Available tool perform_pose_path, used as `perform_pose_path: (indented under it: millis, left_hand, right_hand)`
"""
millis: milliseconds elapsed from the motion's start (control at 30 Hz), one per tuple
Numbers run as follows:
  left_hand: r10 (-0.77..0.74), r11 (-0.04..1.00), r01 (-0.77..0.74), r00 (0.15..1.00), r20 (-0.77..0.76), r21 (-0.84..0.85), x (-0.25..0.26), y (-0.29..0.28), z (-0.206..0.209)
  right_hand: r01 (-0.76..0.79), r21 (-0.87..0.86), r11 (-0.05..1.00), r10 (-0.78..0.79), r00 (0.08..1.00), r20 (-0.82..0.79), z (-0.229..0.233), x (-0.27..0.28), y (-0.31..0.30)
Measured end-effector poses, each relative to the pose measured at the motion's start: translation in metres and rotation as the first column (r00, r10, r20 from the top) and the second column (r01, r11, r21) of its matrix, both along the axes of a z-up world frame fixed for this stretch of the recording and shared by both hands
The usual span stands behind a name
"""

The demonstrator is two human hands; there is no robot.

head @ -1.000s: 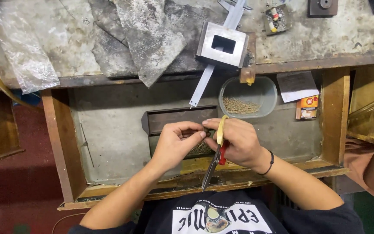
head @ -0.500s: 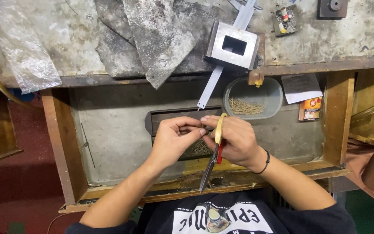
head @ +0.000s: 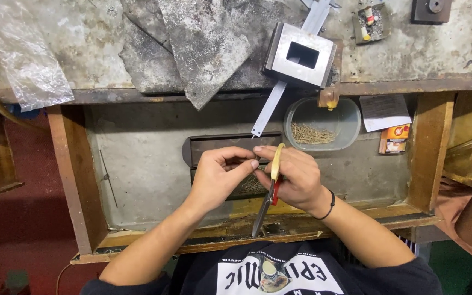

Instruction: Cutting thin metal wire into small, uniform segments using scissors at a jewelry workbench.

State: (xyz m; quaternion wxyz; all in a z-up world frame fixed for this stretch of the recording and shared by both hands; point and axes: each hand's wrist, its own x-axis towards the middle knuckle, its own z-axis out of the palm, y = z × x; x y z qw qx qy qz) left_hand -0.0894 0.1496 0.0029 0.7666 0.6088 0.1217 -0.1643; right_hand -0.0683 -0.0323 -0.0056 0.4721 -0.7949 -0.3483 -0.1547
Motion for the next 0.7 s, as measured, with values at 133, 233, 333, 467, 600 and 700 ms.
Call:
perform_pose_path:
  millis: [133,233,333,467,600,700]
  left_hand:
    - [0.005,1.000,-0.005,1.000,-0.002,0.018,0.001,0.000,-0.002]
    - [0.007,1.000,-0.007,1.000,-0.007,0.014,0.000,0.000,-0.004]
    - [0.005,0.999,-0.005,1.000,-0.003,0.038,0.000,-0.001,-0.004]
    - [-0.012,0.996,0.007,0.998,0.059,0.086,-0.001,-0.001,-0.009]
    - [-0.058,0.978,0.023,0.985,0.164,0.208,-0.001,0.000,-0.009]
    - [-0.073,0.971,0.024,0.978,0.196,0.239,0.000,0.003,-0.008]
  right_hand:
    - [0.017,-0.006,1.000,-0.017,1.000,0.003,0.000,0.000,0.001]
    - [0.001,0.007,1.000,-0.001,1.000,0.004,0.000,0.000,0.002]
    - [0.010,-0.009,1.000,-0.010,1.000,0.008,-0.003,0.000,0.002]
    - [0.040,-0.010,0.999,-0.040,0.999,0.024,-0.003,0.000,0.000]
    - [0.033,-0.011,0.999,-0.034,0.999,-0.016,0.001,0.001,0.002]
    - [0.044,0.000,0.999,-0.043,0.990,-0.137,0.002,0.001,-0.004]
